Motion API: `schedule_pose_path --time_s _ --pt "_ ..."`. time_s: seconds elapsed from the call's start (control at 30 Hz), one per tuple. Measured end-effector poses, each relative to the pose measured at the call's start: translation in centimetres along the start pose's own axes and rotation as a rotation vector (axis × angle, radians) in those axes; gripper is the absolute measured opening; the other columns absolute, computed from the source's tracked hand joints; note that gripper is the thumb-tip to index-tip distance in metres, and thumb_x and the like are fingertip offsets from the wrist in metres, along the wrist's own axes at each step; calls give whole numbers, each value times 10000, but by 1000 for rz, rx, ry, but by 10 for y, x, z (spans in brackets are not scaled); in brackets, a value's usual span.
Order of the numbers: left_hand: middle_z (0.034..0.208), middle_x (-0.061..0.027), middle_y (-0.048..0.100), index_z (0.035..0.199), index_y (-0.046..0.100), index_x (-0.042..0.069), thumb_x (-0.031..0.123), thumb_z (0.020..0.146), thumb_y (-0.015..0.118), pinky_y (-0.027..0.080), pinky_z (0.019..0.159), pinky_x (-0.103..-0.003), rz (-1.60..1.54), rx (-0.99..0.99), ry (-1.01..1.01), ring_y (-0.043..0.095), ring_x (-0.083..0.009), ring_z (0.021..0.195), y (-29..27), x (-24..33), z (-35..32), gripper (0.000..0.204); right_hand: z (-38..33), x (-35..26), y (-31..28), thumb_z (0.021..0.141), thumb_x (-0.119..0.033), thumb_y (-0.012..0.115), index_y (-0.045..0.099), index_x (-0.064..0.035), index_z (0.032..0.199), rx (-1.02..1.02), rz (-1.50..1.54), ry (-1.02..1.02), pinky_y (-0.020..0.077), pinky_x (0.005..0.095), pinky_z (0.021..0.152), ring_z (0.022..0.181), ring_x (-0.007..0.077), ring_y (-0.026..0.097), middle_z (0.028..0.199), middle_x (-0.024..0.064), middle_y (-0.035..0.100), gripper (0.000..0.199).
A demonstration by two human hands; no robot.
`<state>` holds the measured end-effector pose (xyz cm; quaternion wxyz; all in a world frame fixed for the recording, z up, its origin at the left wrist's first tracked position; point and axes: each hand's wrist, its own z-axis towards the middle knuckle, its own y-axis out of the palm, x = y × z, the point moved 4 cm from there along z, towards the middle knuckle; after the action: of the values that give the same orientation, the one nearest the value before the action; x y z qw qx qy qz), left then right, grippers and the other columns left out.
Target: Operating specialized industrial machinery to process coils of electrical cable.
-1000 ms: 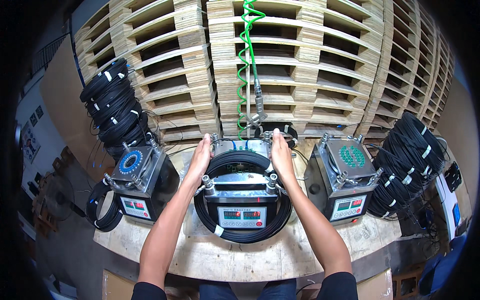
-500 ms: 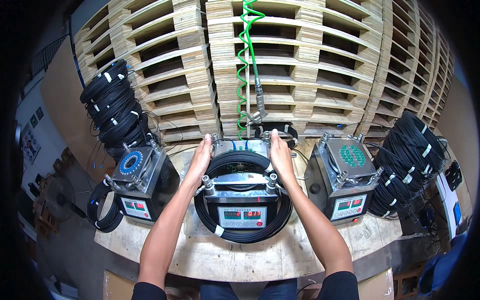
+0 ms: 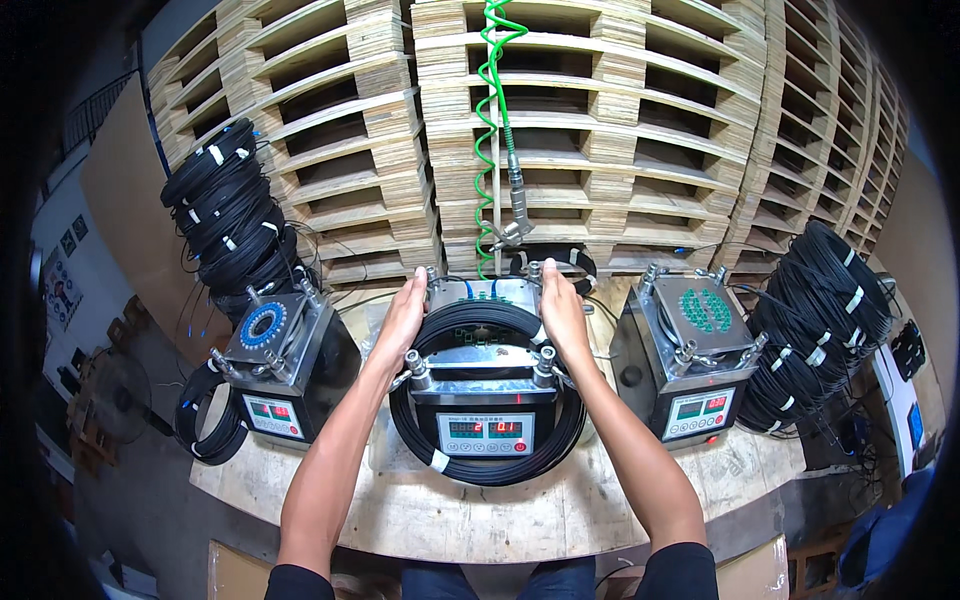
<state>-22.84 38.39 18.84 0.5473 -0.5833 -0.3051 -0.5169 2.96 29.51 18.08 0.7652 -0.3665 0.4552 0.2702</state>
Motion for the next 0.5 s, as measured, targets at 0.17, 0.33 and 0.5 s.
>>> schedule_pose_path --time_s 0.17,0.33,0.5 --pt "1400 -267 590 1414 548 -33 588 1070 370 373 1142 -396 -32 16 -3 520 -374 1366 2 -3 1 732 -4 -7 -2 1091 -555 281 604 75 935 15 -76 -9 465 520 833 850 498 619 816 309 633 725" --pt "1018 -61 603 1335 589 -1 611 1062 391 433 840 -325 -40 59 42 500 -172 864 2 -12 8 699 7 6 -1 1090 -555 315 665 53 1251 14 -111 -78 458 372 614 607 216 593 647 114 583 719" --pt "1438 -251 571 1450 524 -16 575 1073 375 366 1151 -384 -27 30 -22 498 -354 1394 -2 -5 2 717 -2 -6 1 1093 -540 294 609 75 929 -18 -69 5 464 513 831 880 490 622 837 301 634 710"
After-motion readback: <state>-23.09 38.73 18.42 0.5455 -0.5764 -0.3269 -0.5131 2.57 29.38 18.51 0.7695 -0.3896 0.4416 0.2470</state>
